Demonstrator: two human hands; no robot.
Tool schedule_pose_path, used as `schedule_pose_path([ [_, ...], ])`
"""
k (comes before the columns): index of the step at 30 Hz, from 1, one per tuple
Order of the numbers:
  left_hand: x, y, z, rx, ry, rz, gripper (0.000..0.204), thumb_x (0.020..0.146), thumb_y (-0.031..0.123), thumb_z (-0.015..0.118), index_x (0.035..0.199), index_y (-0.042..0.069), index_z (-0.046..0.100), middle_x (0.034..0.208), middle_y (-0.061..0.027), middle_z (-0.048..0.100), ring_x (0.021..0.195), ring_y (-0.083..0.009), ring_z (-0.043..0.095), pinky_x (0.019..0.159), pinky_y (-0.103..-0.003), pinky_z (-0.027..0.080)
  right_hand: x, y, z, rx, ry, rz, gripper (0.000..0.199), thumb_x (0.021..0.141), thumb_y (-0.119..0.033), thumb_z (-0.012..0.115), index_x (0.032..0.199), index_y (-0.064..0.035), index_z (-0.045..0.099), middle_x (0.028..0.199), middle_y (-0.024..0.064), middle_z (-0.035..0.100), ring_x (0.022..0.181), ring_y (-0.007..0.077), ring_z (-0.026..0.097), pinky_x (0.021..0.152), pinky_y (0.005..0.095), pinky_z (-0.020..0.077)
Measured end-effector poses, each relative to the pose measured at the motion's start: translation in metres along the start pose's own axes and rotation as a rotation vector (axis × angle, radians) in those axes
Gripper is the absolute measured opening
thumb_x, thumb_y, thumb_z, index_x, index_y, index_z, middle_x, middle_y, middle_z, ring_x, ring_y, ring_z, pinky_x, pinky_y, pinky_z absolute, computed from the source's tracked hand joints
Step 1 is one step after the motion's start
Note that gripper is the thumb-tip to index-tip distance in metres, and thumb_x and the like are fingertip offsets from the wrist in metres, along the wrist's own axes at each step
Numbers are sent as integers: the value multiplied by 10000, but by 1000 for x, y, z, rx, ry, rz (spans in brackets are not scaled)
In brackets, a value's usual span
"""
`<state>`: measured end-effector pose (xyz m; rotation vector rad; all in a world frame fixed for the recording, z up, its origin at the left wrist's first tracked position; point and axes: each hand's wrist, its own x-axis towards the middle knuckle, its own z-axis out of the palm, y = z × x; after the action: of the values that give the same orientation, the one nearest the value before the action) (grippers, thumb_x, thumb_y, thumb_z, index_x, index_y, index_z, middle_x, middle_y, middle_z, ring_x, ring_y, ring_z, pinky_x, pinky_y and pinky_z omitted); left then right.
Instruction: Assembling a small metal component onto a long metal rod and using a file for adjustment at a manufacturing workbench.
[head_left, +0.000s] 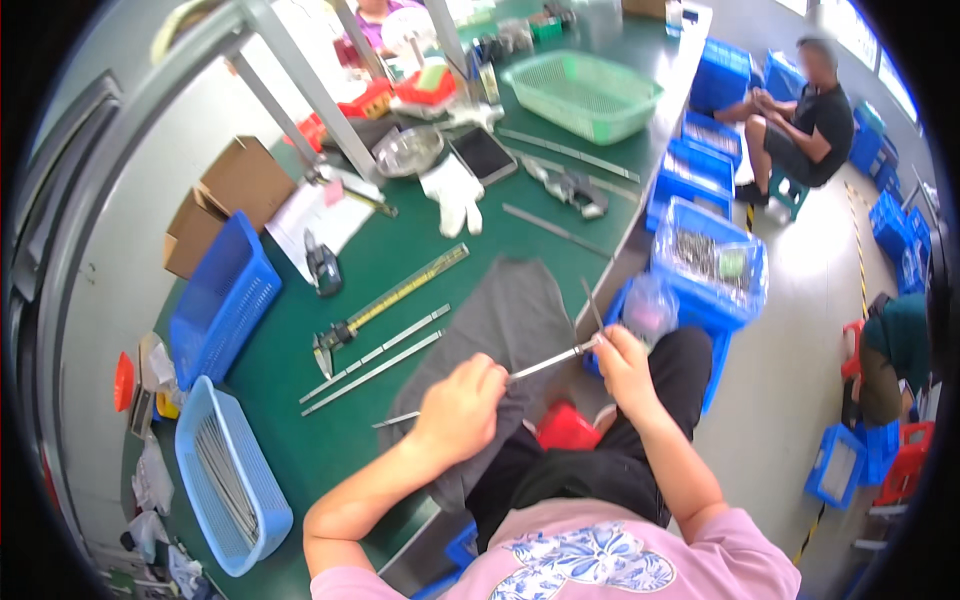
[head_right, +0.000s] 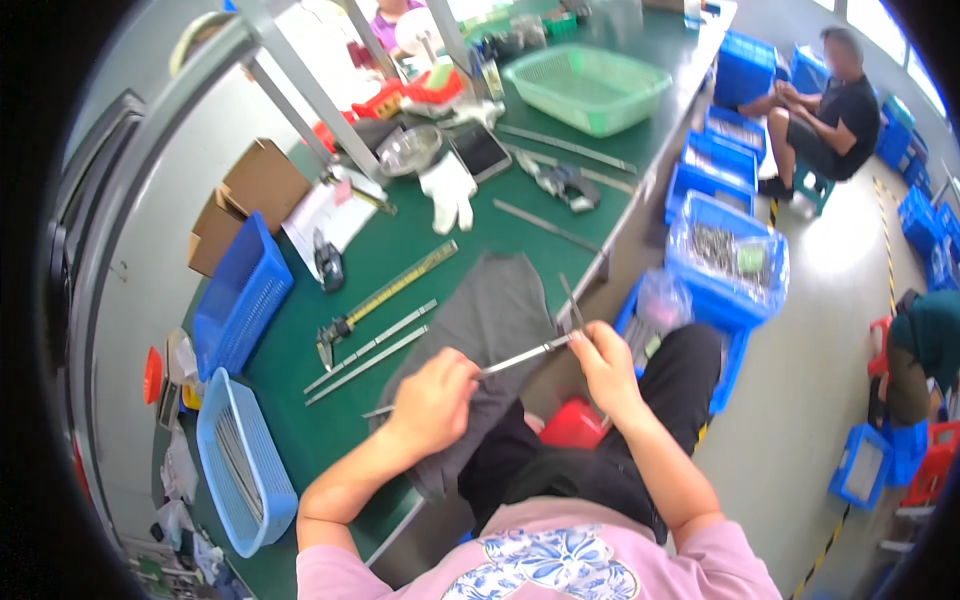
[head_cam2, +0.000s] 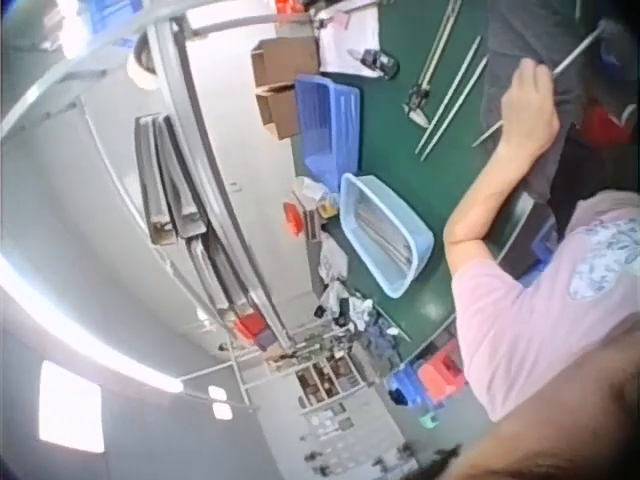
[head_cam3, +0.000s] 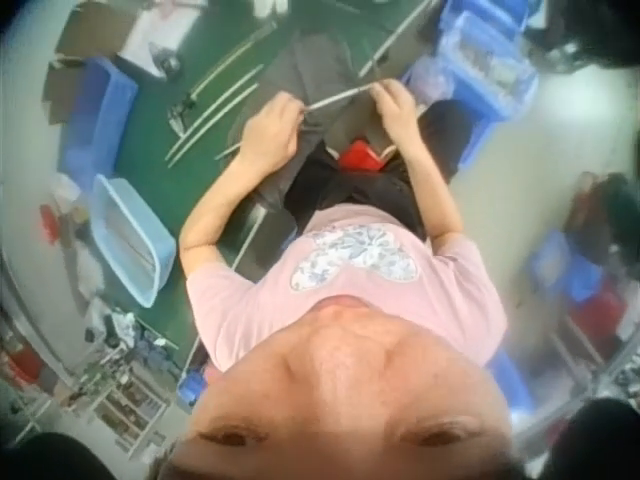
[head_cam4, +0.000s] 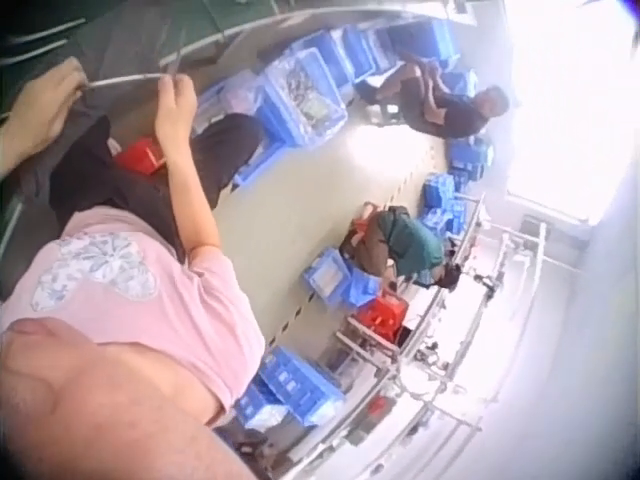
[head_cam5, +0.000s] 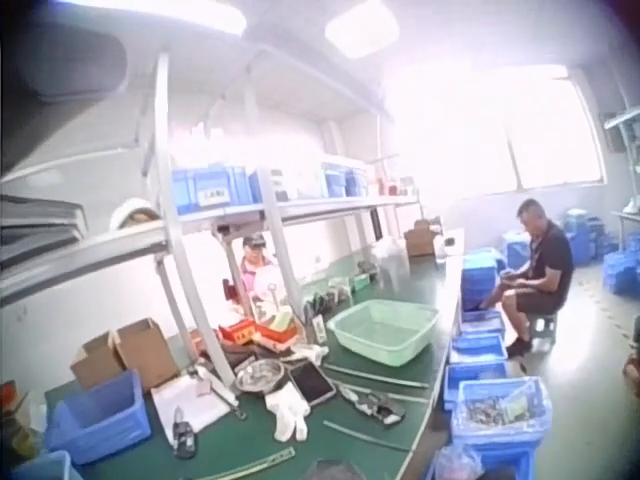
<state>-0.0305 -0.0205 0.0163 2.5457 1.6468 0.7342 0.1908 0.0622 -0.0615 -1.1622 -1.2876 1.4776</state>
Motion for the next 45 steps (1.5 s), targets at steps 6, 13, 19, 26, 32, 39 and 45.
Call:
schedule_pose_path([
  [6,4,-7,22,107,21,47,187,692,29,605,859,41,521,832,-99,495,770,-268,567,597,-374,493,6,2,8,55,-33,33,264,949,-272,624,832,-42,570,624,-66,441,545,25,375,466,236,278],
  [13,-3,-8,18,123,-12,-5,153,739,68,664,858,50,569,811,-88,523,742,-276,557,600,-386,460,-3,-6,7,264,-11,136,56,917,-108,542,913,-60,570,576,-87,370,453,24,322,399,204,249],
  [19,-1,-9,15,105,-57,-9,147,717,74,661,830,60,570,794,-96,527,750,-288,553,595,-398,447,-6,-10,18,234,-53,53,151,952,-175,556,867,-50,553,549,-72,351,409,32,292,392,218,271],
  [26,16,0,3,-81,9,-87,134,761,79,678,864,55,596,820,-82,538,765,-285,564,629,-394,466,-7,-5,34,329,-56,-72,147,980,-220,558,965,-78,522,677,-71,440,498,4,354,427,199,257],
  [32,43,13,30,-180,66,-24,148,735,51,731,871,67,674,806,-48,580,733,-237,579,613,-344,466,-26,-10,15,312,93,-81,116,1002,-147,468,973,-38,494,633,-53,408,530,34,337,482,205,272],
  [39,38,14,30,-178,54,-62,94,746,73,715,804,73,641,784,-35,556,715,-231,571,594,-350,477,-72,-12,10,55,-2,-12,109,988,-86,459,934,-3,506,638,1,483,549,52,422,511,233,347],
  [45,40,11,35,-141,110,-27,106,740,70,725,820,75,655,786,-33,559,709,-223,566,586,-343,470,-70,-5,21,-11,23,-56,121,990,-96,478,994,9,539,669,19,549,572,61,472,541,229,381],
])
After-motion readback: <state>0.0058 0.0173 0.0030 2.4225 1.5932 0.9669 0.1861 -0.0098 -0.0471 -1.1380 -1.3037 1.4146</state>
